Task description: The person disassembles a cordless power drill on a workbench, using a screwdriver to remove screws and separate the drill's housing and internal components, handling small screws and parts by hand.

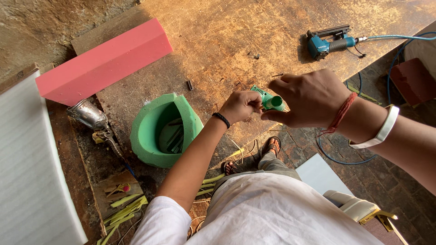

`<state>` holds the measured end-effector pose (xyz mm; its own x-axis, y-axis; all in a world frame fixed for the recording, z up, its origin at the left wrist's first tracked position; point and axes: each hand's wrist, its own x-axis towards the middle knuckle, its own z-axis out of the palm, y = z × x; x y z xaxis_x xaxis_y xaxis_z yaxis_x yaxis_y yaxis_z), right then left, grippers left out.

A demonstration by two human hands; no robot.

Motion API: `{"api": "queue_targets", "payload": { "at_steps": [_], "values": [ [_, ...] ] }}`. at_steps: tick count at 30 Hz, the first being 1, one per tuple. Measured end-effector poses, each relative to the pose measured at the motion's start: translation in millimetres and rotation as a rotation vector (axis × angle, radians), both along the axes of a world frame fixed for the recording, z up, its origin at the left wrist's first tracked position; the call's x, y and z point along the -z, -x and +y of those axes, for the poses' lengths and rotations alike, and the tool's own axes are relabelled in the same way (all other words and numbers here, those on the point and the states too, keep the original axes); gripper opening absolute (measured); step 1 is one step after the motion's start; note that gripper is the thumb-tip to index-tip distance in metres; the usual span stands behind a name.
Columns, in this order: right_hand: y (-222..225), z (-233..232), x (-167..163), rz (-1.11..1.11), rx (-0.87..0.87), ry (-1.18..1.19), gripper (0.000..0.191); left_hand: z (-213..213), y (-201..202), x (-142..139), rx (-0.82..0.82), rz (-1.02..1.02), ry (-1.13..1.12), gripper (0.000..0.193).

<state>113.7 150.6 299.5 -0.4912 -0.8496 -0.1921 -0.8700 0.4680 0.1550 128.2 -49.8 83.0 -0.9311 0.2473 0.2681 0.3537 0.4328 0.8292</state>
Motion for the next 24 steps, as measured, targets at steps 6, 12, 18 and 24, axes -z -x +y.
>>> {"api": "queue_targets", "payload": {
  "at_steps": [6, 12, 18, 24],
  "values": [
    [1.5, 1.0, 1.2, -0.026, -0.091, 0.179, 0.038, 3.2, -5.2, -0.1, 0.019, -0.033, -0.118, 0.029],
    [-2.1, -5.4, -8.5, 0.04, 0.146, -0.231, 0.053, 7.8, 2.2, 2.0, 0.007, 0.125, 0.03, 0.014],
    [5.0, 6.9, 2.6, 0.071, -0.253, 0.401, 0.03, 10.5, 6.5, 8.7, 0.093, 0.02, -0.138, 0.023],
    [8.9, 8.8, 7.8, 0.049, 0.068, -0.175, 0.053, 8.4, 0.6, 2.1, 0.024, -0.027, -0.093, 0.012]
  ]
}}
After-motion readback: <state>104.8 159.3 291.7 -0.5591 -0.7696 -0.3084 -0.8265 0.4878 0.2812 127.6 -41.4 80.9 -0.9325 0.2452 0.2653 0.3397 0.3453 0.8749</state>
